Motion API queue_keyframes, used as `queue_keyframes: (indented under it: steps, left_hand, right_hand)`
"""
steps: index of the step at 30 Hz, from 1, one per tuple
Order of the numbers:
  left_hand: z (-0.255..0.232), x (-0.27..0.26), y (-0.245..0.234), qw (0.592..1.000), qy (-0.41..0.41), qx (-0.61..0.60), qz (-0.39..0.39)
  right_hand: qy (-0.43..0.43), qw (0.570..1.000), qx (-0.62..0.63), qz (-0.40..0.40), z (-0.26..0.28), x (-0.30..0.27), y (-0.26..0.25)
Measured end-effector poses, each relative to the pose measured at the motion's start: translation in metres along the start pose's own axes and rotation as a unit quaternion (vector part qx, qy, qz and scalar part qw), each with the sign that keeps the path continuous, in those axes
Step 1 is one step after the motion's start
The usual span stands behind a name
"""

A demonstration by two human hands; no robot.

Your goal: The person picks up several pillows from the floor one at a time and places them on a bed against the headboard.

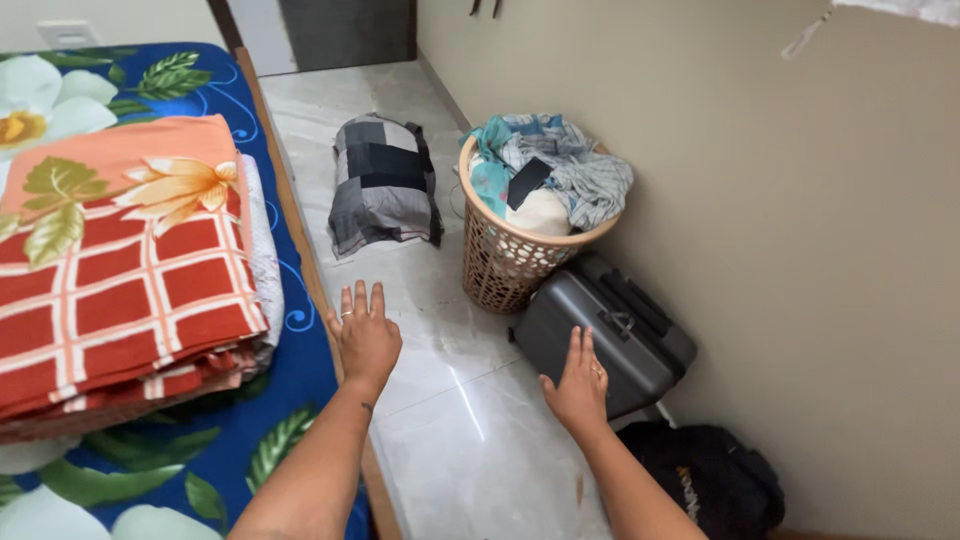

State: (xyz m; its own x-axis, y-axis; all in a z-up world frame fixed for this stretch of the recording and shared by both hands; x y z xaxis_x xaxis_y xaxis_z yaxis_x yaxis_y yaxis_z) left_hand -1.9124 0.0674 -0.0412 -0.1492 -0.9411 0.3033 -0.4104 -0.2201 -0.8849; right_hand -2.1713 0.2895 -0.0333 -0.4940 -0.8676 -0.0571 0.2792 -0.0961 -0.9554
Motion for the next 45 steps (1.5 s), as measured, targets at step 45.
queue_keyframes:
  steps: [45]
  left_hand:
    - [0.049, 0.446, 0.118, 0.998, -0.013, 0.064, -0.018]
  right_hand:
    - [-0.270, 0.958, -0.082, -0.057, 0.212, 0.577, 0.018]
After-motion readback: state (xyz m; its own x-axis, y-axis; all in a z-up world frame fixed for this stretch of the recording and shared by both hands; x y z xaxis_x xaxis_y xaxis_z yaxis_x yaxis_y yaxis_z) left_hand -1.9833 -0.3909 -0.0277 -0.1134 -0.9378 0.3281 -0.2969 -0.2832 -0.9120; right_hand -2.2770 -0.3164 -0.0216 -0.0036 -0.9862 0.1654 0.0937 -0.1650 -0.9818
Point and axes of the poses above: each hand's wrist, its own x-axis towards the middle knuckle, its own y-axis out of the palm, z = x × y, the point moved 2 cm from there along x, towards the middle knuckle, and after that the axes turned 11 degrees about -y, right-handed, at the moved point
